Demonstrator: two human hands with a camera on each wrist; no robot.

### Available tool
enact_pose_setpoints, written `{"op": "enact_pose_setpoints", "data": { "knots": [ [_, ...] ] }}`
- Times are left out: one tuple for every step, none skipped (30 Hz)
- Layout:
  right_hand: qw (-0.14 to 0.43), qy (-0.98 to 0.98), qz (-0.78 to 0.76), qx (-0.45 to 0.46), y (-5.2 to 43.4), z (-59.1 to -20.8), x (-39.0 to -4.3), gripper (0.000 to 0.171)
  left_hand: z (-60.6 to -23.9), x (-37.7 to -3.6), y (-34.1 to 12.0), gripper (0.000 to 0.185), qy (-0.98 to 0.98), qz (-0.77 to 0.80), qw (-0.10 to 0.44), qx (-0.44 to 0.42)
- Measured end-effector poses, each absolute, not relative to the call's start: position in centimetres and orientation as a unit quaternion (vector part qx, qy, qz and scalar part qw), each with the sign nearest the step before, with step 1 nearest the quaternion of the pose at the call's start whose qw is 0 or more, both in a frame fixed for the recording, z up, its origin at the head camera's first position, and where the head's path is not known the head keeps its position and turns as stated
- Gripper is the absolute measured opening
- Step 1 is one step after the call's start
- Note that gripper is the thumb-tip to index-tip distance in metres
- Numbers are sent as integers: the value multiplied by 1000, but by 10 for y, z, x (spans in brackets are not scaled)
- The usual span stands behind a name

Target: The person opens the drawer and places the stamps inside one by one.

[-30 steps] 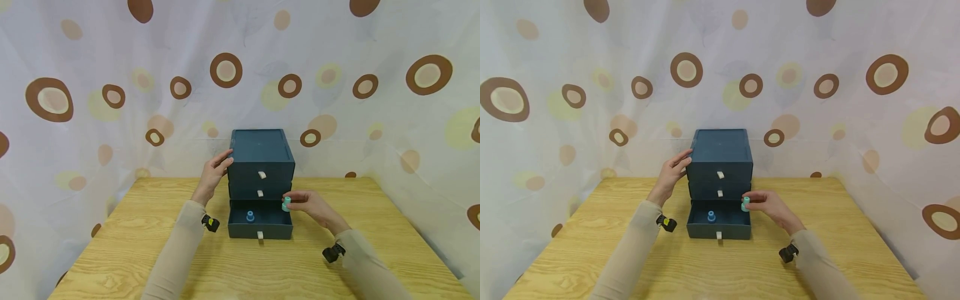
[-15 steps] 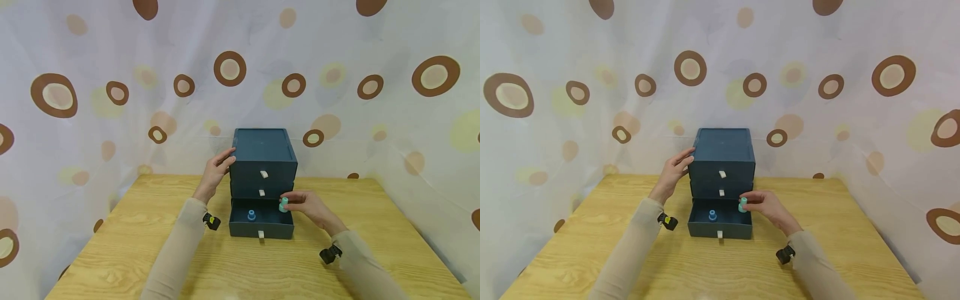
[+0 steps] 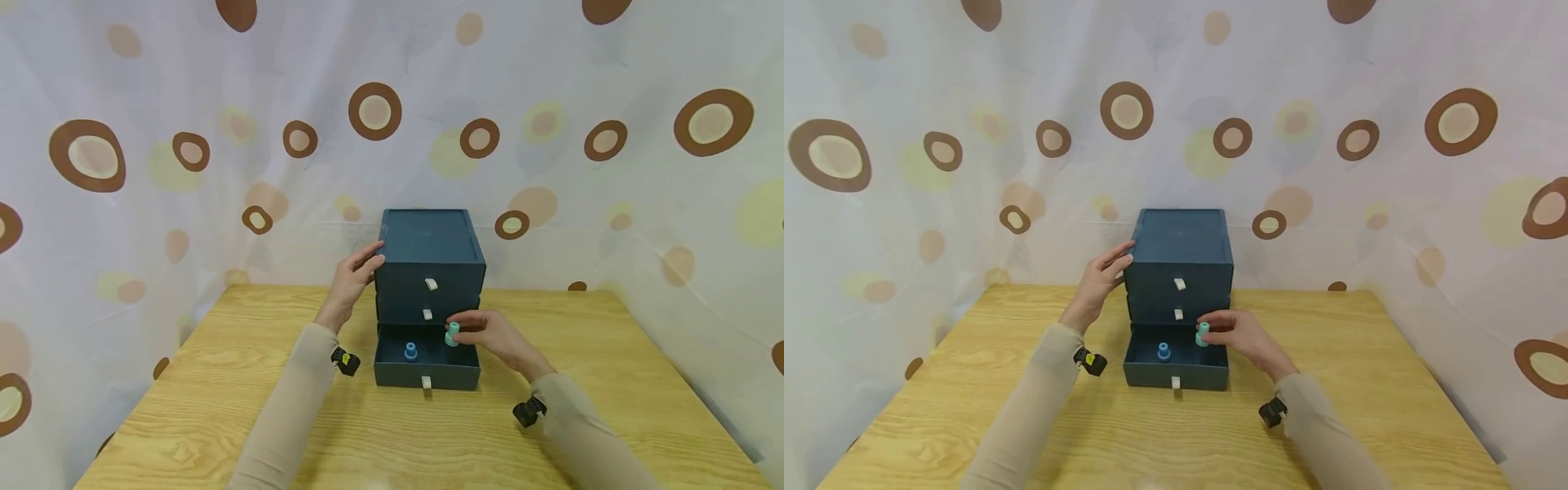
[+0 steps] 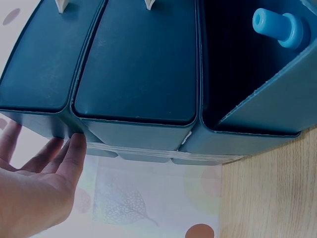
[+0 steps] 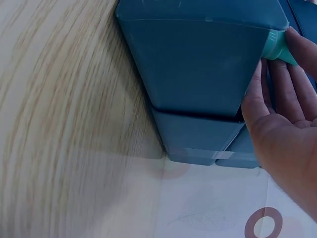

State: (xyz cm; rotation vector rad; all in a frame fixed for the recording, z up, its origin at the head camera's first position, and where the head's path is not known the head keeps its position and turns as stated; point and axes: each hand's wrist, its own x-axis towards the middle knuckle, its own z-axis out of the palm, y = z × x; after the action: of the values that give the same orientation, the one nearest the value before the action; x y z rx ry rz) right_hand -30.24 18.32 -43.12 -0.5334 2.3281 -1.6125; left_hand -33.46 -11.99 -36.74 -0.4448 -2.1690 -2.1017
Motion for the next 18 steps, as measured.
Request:
{"op": "enact_pose_setpoints", "data": {
  "knots": [
    [130,803,-553,-182,183,-432,-303,41,-368,-335,-120,43,-709,-689,45,-146],
    [129,805,-550,-184,182,-432,-303,41,-368,-335,-119,43,-707,-690,45,-147],
    [129,806,-546,-189,182,-433,-303,42,-369,-335,-119,43,-706,-691,45,-147],
    [128,806,-545,-193,181,-433,-304,43,-368,-335,-120,43,-705,-692,45,-147],
    [127,806,-545,-195,180,-433,-304,43,-368,-335,-120,43,-705,-693,44,-147],
    [127,805,-546,-194,179,-433,-305,42,-368,-335,-120,43,-705,-692,44,-148],
    [127,805,-546,-194,178,-433,-305,42,-368,-335,-121,43,-706,-692,42,-148],
    [127,805,-547,-192,178,-434,-305,41,-369,-335,-121,43,-707,-691,41,-147],
    [128,805,-547,-190,177,-434,-306,41,-369,-335,-120,43,-708,-690,40,-146],
    [128,806,-547,-187,176,-434,-306,39,-369,-334,-120,43,-708,-690,38,-145],
    [129,806,-546,-187,176,-435,-305,39,-369,-334,-120,43,-709,-690,37,-144],
    [129,807,-545,-186,175,-435,-305,38,-369,-334,-120,43,-710,-689,38,-143],
    [129,807,-545,-186,174,-435,-305,38,-369,-333,-120,43,-709,-690,38,-143],
    [129,808,-544,-186,172,-435,-305,37,-369,-333,-120,43,-709,-690,39,-144],
    [129,809,-540,-191,171,-436,-306,37,-369,-333,-120,43,-709,-689,40,-144],
    [129,811,-536,-194,170,-436,-306,37,-369,-333,-120,43,-708,-689,42,-145],
    [127,814,-531,-199,169,-436,-307,37,-369,-334,-120,43,-708,-689,43,-147],
    [124,819,-523,-201,167,-436,-307,36,-369,-334,-119,43,-709,-688,45,-148]
  ]
}}
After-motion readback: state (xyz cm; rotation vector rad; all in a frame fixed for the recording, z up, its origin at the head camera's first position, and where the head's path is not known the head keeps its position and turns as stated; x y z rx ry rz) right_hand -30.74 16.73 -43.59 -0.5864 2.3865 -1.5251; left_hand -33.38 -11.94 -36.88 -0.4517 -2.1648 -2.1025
